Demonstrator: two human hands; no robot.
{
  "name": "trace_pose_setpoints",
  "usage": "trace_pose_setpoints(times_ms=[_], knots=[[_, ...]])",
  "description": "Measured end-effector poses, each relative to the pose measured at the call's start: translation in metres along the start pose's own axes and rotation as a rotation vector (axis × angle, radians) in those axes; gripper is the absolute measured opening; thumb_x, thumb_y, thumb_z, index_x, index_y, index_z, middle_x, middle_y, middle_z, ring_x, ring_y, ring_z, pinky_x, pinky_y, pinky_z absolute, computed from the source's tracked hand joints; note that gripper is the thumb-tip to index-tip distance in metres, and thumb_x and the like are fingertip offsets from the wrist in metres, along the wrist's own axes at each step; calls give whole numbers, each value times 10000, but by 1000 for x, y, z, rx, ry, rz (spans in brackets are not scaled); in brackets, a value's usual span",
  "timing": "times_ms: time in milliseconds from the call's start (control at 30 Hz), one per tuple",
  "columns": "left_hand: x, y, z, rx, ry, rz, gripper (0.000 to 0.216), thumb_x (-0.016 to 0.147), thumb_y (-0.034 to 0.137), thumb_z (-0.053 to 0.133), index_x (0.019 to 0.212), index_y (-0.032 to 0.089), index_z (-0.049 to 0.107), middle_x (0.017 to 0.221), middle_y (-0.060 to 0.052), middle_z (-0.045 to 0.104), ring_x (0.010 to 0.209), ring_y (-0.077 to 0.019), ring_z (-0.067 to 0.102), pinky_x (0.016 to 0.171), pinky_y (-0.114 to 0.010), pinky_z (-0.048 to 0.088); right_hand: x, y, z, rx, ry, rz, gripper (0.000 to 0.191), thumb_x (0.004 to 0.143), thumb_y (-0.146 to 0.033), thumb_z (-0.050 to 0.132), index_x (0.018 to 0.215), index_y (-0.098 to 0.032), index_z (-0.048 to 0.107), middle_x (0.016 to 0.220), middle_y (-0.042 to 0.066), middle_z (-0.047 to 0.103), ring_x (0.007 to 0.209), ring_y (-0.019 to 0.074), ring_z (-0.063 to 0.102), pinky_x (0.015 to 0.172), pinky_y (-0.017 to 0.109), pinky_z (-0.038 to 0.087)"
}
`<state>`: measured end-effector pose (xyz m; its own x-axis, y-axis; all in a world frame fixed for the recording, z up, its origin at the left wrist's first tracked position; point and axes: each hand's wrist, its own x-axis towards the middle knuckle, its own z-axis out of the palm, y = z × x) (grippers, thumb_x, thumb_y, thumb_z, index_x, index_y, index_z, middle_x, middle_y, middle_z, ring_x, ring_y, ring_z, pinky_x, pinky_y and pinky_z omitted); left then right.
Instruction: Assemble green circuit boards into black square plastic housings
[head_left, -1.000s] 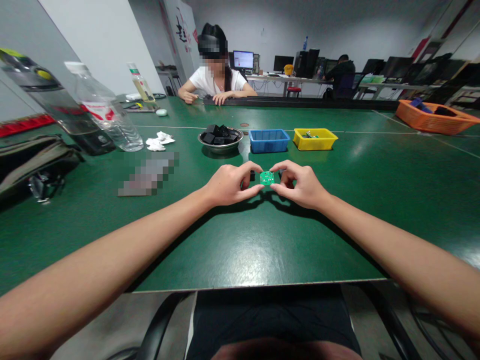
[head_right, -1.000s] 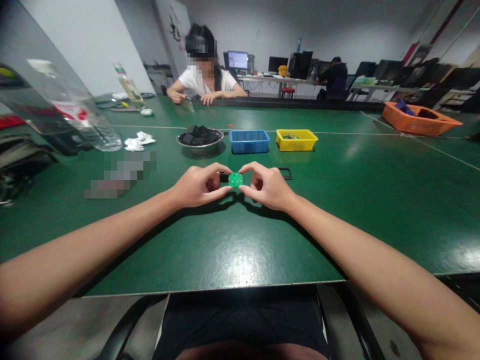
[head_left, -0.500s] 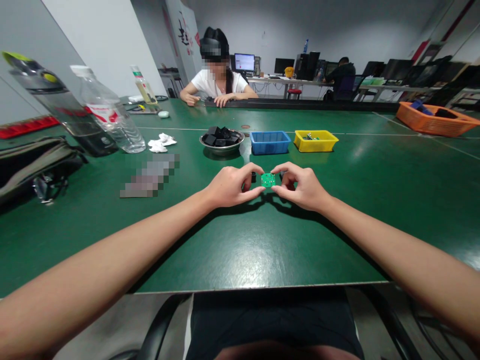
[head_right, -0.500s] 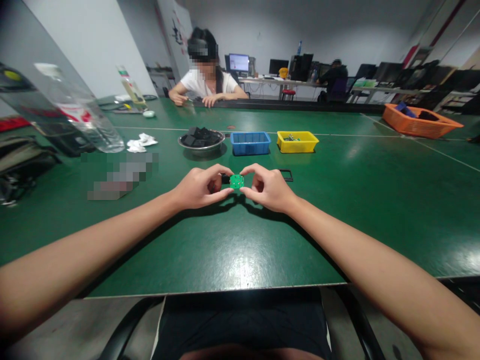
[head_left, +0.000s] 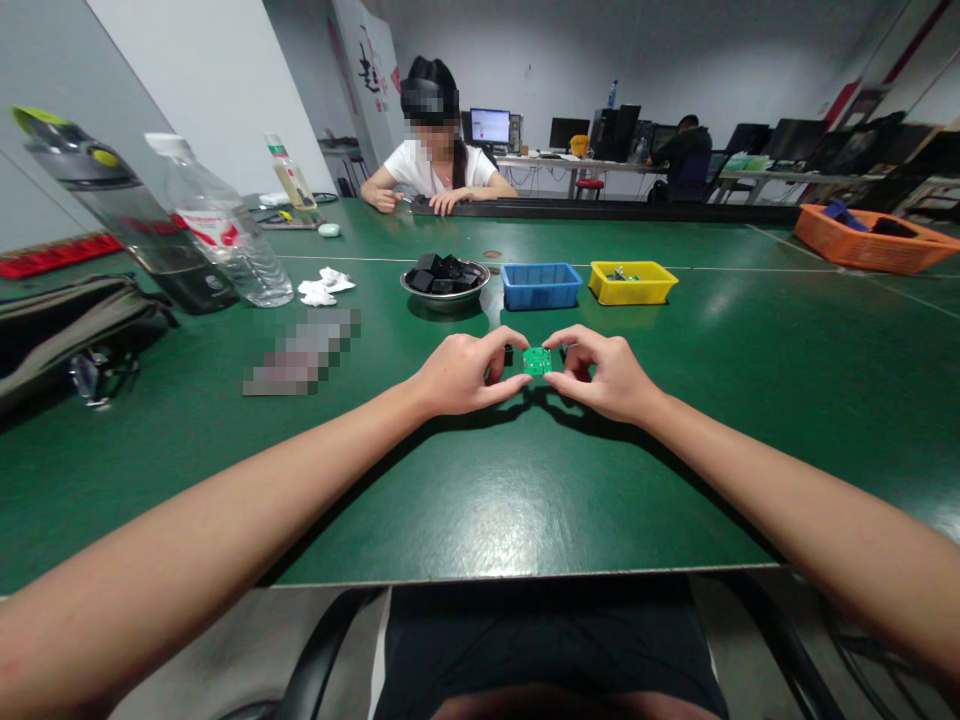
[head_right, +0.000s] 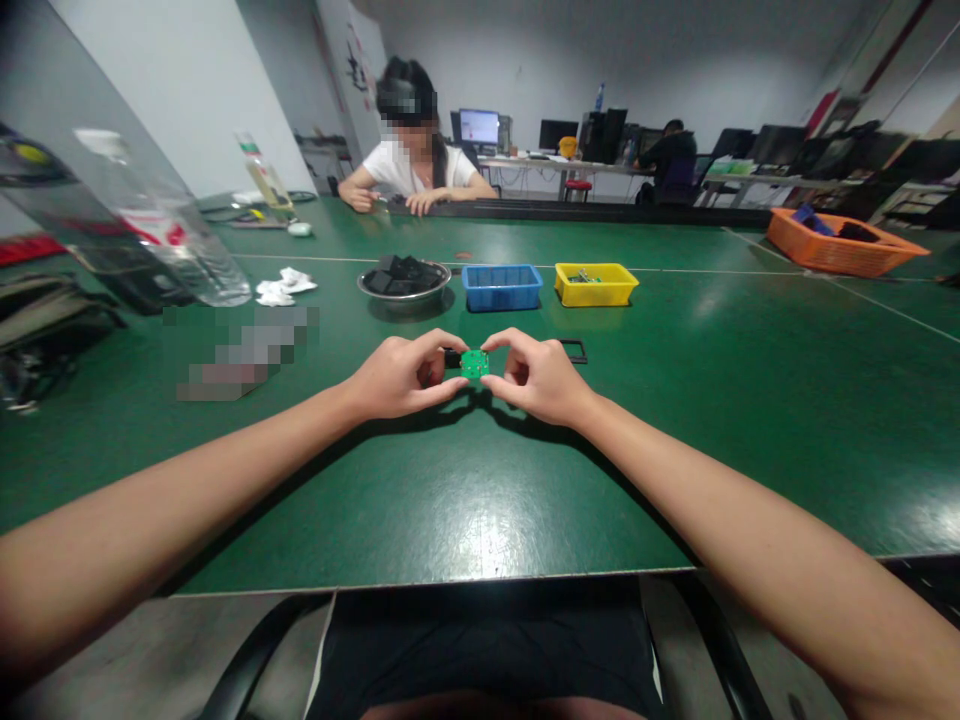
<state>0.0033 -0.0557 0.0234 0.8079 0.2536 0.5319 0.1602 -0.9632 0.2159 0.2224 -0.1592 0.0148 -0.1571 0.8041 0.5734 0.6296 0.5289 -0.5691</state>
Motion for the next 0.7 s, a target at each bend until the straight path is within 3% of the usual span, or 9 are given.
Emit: trace_pose_setpoints(times_ms=[700], knots=[[0, 1, -1, -4, -7, -5, 309, 922, 398, 635, 1120, 165, 594, 550, 81, 573, 460, -102, 540, 523, -207, 344, 0, 0, 0, 2, -8, 14, 269, 850, -300, 717, 1072, -169, 639, 567, -78, 568, 478, 93, 483, 516, 236, 369]])
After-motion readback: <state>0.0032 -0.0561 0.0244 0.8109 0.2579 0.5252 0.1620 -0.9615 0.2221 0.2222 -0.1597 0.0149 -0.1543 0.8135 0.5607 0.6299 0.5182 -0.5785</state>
